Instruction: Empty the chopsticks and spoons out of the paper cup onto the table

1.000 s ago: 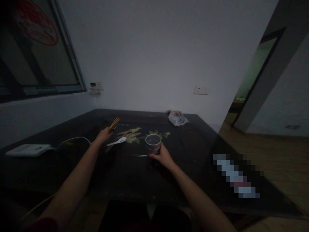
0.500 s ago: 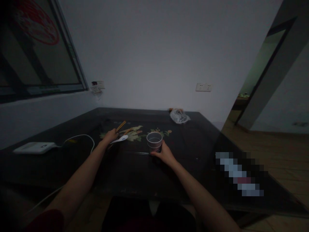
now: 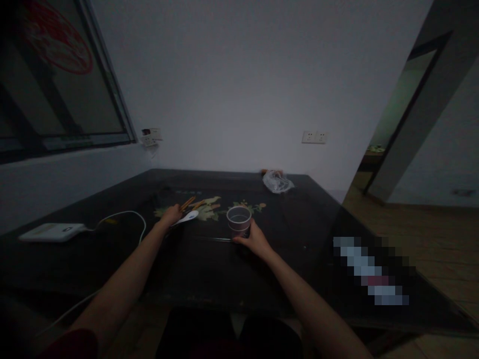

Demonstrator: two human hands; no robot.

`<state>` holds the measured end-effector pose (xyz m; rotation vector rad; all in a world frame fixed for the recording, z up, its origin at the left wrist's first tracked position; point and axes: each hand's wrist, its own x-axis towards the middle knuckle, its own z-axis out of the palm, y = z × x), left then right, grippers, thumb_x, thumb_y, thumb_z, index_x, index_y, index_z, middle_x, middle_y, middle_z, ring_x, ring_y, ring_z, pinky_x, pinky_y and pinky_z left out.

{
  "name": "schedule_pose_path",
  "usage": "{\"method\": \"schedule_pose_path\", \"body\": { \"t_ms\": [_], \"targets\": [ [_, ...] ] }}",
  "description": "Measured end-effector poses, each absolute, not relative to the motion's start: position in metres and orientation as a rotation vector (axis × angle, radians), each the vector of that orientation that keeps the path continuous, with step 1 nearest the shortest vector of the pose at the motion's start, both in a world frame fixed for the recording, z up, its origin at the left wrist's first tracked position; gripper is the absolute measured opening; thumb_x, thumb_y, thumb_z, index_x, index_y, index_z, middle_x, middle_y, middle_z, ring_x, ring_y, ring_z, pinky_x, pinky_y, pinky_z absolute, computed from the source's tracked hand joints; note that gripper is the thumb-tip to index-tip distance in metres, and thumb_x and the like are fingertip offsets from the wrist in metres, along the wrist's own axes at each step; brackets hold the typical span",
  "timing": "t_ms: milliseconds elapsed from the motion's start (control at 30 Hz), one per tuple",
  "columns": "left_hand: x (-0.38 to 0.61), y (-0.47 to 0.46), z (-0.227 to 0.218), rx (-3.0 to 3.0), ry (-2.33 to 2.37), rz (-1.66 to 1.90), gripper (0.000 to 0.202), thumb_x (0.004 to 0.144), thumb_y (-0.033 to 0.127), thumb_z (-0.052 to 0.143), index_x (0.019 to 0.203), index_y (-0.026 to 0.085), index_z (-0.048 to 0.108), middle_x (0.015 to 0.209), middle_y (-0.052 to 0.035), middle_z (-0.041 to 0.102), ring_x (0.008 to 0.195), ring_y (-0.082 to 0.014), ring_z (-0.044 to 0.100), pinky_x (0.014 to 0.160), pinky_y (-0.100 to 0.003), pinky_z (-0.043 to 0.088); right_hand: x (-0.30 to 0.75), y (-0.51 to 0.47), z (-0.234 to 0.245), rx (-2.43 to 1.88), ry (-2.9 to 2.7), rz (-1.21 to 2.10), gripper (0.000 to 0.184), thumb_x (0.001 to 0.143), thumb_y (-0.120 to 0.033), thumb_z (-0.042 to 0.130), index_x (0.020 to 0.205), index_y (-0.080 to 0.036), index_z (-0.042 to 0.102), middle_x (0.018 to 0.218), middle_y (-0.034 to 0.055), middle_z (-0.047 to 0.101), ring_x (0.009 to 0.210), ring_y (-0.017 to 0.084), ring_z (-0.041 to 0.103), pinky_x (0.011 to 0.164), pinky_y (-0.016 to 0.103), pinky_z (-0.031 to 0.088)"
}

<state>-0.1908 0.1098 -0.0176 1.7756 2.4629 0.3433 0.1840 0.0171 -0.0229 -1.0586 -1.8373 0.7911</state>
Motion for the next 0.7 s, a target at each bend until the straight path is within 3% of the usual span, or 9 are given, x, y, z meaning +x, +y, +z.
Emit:
{"method": "schedule_pose_path", "body": {
  "t_ms": [400,700],
  "targets": [
    [-0.202,0.106,-0.007,1.807,2.383,0.369,0.050,0.078,0.057,0.050,0.106,0.016,0.060,0.110,-0.0166,0.065,0.100,-0.0291,0.062,0.072,-0.029,0.047,0.184,0.016,-0.020,-1.067,-1.839,0.792,0.081,0.060,-0.039,0.079,0.128,-0.017,0.040,0.126,0.0145,0.055,0.120,0.028,0.051,0.101,0.043,0.038],
    [-0.204,0.104,-0.005,1.853,2.416,0.294,0.053,0.075,0.057,0.054,0.108,0.015,0.061,0.109,-0.0173,0.066,0.099,-0.0294,0.062,0.074,-0.028,0.046,0.185,0.017,-0.022,-1.037,-1.856,0.772,0.079,0.061,-0.040,0.078,0.127,-0.016,0.040,0.127,0.0146,0.055,0.118,0.027,0.052,0.101,0.042,0.038]
  ]
}}
